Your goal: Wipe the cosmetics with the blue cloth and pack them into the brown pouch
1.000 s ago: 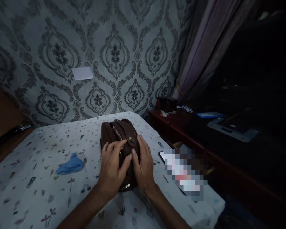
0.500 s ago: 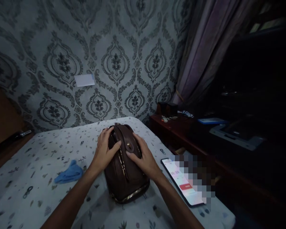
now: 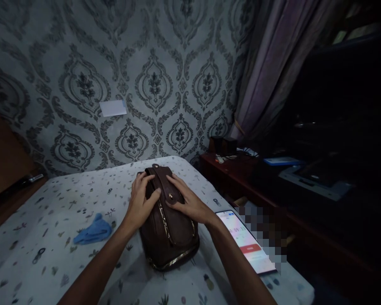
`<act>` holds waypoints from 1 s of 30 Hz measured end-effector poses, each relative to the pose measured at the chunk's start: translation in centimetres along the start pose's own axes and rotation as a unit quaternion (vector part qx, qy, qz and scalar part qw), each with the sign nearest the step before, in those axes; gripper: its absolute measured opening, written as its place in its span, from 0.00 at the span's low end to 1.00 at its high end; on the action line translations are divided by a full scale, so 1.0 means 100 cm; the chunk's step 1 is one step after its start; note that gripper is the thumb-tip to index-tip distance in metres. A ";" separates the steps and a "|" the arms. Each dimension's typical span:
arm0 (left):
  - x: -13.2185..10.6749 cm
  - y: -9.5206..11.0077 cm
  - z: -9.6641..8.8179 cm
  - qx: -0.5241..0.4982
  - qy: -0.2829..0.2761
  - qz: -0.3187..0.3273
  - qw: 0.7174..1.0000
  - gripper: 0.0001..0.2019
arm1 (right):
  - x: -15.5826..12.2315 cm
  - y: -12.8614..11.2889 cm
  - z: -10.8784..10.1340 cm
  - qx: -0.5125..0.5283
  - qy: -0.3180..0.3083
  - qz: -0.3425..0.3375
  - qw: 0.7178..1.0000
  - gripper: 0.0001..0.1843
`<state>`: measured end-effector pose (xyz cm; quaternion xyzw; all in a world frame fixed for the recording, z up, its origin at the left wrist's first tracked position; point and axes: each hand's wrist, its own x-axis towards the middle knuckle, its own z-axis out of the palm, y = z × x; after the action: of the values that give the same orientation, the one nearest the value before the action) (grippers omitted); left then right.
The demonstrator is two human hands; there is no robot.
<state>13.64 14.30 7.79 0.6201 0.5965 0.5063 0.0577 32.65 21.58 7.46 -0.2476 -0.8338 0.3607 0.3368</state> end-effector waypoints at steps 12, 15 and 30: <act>0.059 -0.040 -0.015 -0.023 -0.016 -0.006 1.000 0.26 | -0.002 0.000 0.000 -0.007 0.009 0.000 1.000 0.41; 0.066 -0.047 -0.007 -0.030 -0.040 0.004 0.999 0.24 | -0.003 -0.003 -0.001 0.001 0.001 0.007 1.000 0.41; 0.072 -0.051 -0.002 -0.057 -0.008 -0.112 0.992 0.17 | -0.004 -0.004 -0.003 0.002 -0.001 -0.004 1.000 0.39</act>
<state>8.42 21.39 8.52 0.5490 0.6319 0.5251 0.1538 33.09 21.20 7.72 -0.2434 -0.8343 0.3617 0.3375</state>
